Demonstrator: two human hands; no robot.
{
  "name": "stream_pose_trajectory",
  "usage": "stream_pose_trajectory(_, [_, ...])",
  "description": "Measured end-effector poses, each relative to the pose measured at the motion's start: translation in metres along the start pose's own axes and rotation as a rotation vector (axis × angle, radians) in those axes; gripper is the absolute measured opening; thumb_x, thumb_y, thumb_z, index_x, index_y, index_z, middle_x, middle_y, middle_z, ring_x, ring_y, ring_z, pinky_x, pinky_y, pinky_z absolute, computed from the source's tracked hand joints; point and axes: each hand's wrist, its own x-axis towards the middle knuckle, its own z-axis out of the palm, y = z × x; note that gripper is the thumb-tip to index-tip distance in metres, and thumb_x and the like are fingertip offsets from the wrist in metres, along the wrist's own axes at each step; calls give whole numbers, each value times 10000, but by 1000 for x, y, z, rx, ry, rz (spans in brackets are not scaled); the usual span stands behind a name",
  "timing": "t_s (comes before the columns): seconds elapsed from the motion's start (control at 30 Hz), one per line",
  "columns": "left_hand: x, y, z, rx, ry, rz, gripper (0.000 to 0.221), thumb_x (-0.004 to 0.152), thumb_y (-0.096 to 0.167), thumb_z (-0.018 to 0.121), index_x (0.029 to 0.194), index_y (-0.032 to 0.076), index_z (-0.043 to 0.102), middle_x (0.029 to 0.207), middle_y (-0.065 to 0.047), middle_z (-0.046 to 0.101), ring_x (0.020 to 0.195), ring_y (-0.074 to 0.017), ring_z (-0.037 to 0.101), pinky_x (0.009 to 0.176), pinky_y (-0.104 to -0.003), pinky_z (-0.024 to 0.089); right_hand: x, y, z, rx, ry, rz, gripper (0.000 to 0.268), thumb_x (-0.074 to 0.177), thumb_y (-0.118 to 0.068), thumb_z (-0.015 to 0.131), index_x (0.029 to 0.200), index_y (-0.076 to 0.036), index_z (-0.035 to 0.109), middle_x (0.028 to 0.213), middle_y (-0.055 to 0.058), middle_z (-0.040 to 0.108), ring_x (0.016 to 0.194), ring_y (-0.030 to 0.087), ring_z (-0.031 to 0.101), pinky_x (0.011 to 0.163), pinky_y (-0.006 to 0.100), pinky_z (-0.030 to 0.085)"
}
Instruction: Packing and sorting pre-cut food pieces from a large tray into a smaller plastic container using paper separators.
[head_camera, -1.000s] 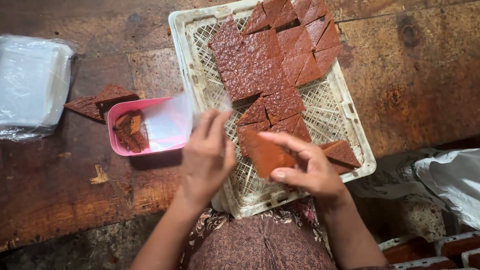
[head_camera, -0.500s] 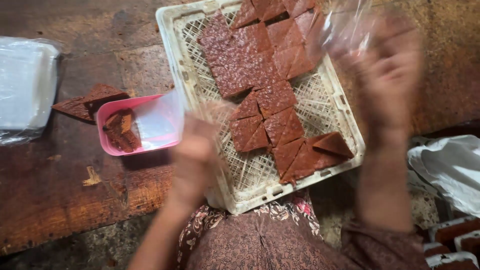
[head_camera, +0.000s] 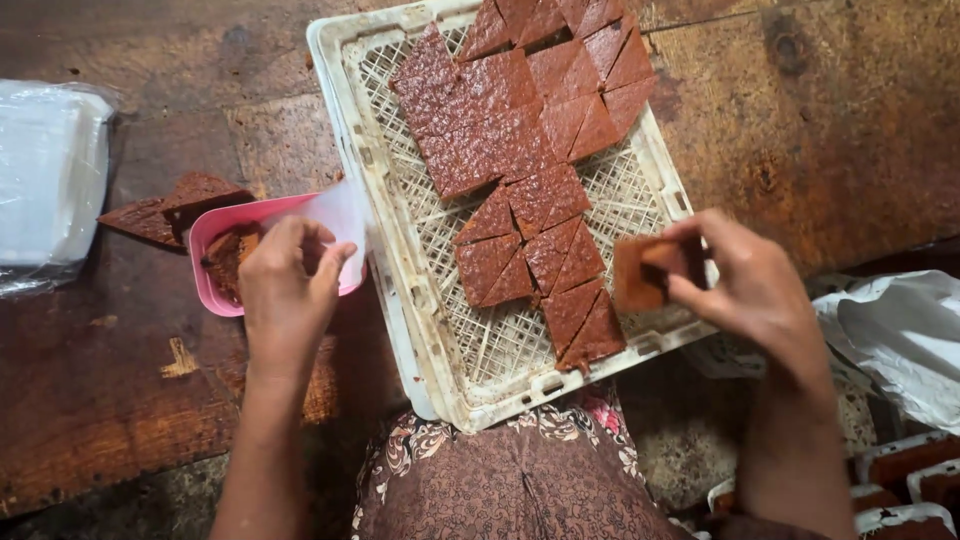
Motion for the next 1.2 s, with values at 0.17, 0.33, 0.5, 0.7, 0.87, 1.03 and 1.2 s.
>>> stream_pose_trajectory(0.17, [-2, -18, 7, 79, 95, 95, 328, 894, -11, 638, 1129, 179, 766, 830, -76, 695, 800, -353, 677, 711, -474, 520, 42, -21, 49, 731, 281, -256, 481, 769, 104, 787, 1213, 78, 604, 1240, 175, 533, 1175, 355, 653, 965, 447, 583])
stream_pose_trajectory(0.33, [-8, -12, 20, 76, 123, 127, 470, 763, -123, 609, 1120, 144, 756, 915, -99, 659, 835, -349, 664, 739, -447, 533, 77, -39, 99, 24, 345, -423, 473, 823, -7, 680, 1286, -27, 584, 1075, 152, 580, 998, 372, 677, 828, 457, 600])
stream_pose_trajectory(0.5, [-18, 69, 44, -183, 62, 226, 642, 705, -213, 476, 1241, 92, 657, 1008, -127, 591, 795, -252, 624, 773, -350, 557, 84, -51, 116, 53, 402, -422, 422, 872, -72, 591, 1293, -97, 598, 1008, 91, 695, 914, 282, 722, 797, 400, 596])
stream_pose_trajectory(0.7, [-5, 86, 88, -186, 42, 298, 448, 797, -178, 574, 1208, -13, 638, 1062, -154, 608, 881, -252, 635, 795, -353, 560, 55, -75, 65, 904, 300, -112, 468, 1022, -94, 523, 1469, 22, 450, 1054, 149, 624, 886, 189, 588, 769, 284, 542])
stream_pose_trajectory(0.87, [-2, 94, 76, -135, 38, 235, 477, 723, -173, 579, 1180, -42, 615, 1153, -198, 590, 742, -256, 655, 637, -347, 581, 18, -77, 76, 1202, -32, -54, 471, 766, 34, 780, 1219, 99, 666, 1018, 217, 727, 775, 243, 752, 560, 318, 653])
stream_pose_trajectory(1.03, [-15, 102, 77, -184, 43, 333, 617, 626, -109, 672, 1237, -64, 593, 1203, -213, 571, 865, -368, 671, 670, -448, 599, 25, -94, 86, 805, 208, -240, 413, 788, -63, 835, 1166, 50, 710, 1026, 196, 742, 851, 259, 746, 630, 337, 619])
stream_pose_trajectory(1.2, [-6, 81, 77, -309, 126, 406, 591, 647, -61, 587, 1237, -64, 628, 1155, -233, 613, 1055, -443, 641, 865, -472, 566, 28, -96, 82, 515, 394, -336, 385, 839, -152, 839, 1166, 12, 720, 1045, 169, 737, 944, 324, 734, 821, 400, 570])
